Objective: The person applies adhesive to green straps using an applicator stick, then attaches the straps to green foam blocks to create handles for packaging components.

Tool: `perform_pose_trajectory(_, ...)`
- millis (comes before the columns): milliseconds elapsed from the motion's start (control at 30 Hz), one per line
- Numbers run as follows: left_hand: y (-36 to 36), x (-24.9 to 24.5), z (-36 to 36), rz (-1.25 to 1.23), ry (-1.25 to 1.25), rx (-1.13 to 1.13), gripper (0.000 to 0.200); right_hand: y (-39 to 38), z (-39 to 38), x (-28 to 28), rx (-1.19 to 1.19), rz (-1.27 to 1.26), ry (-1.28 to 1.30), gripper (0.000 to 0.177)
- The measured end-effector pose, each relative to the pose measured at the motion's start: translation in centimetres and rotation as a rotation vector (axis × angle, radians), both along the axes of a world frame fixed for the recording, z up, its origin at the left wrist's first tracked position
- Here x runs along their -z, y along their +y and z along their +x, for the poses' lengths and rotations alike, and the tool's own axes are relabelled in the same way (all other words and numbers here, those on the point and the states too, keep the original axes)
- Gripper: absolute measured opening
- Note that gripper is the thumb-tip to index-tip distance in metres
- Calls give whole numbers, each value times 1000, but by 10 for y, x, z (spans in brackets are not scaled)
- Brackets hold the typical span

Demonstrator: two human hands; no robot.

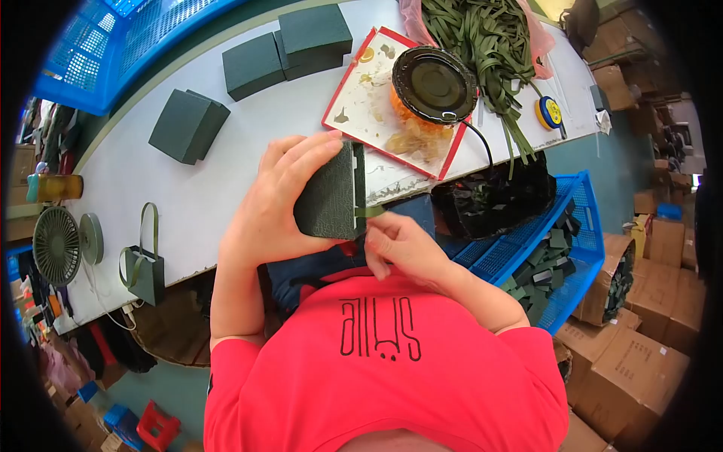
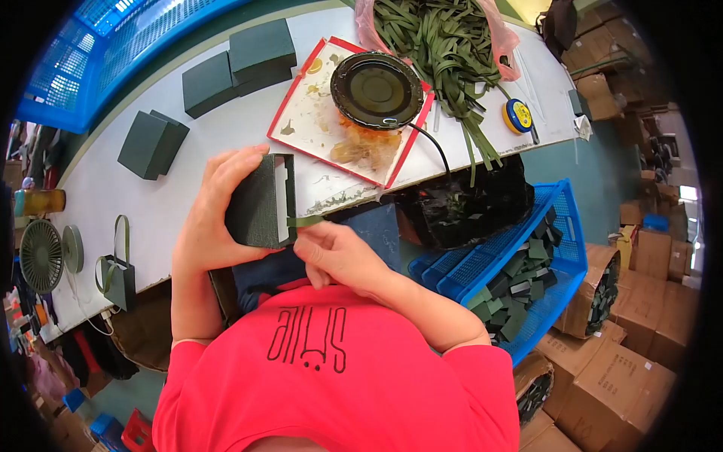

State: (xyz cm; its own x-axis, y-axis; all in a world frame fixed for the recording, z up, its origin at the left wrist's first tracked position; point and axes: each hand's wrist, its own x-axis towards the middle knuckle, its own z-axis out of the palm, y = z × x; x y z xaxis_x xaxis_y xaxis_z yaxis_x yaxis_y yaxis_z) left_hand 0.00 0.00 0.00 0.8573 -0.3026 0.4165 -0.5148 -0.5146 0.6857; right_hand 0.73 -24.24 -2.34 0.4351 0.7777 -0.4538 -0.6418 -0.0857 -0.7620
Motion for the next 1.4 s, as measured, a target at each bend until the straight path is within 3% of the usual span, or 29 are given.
perform_pose_trajectory(67,1,1,-1,15,-23,11,98,6,-7,-3,424,100,93,33)
perform_pose_trajectory(167,3,1,-9,30,48,-22,101,-7,-3,11,690,256,120,26)
perform_pose_trajectory(467,23,9,-25,38,115,-140,102,-35,26,5,1008,362,105,27)
perform_pose_trajectory(867,20,6,-21,61,115,-136,102,-46,60,4,974,502,41,15)
perform_pose_trajectory(967,18,8,-19,78,112,-122,103,-41,64,-2,1039,441,15,14)
perform_pose_trajectory(1167,10,7,-16,74,96,-93,98,-40,75,4,944,109,-298,18)
perform_pose_trajectory(1400,7,6,-15,97,104,-105,94,-35,81,7,878,17,-313,18)
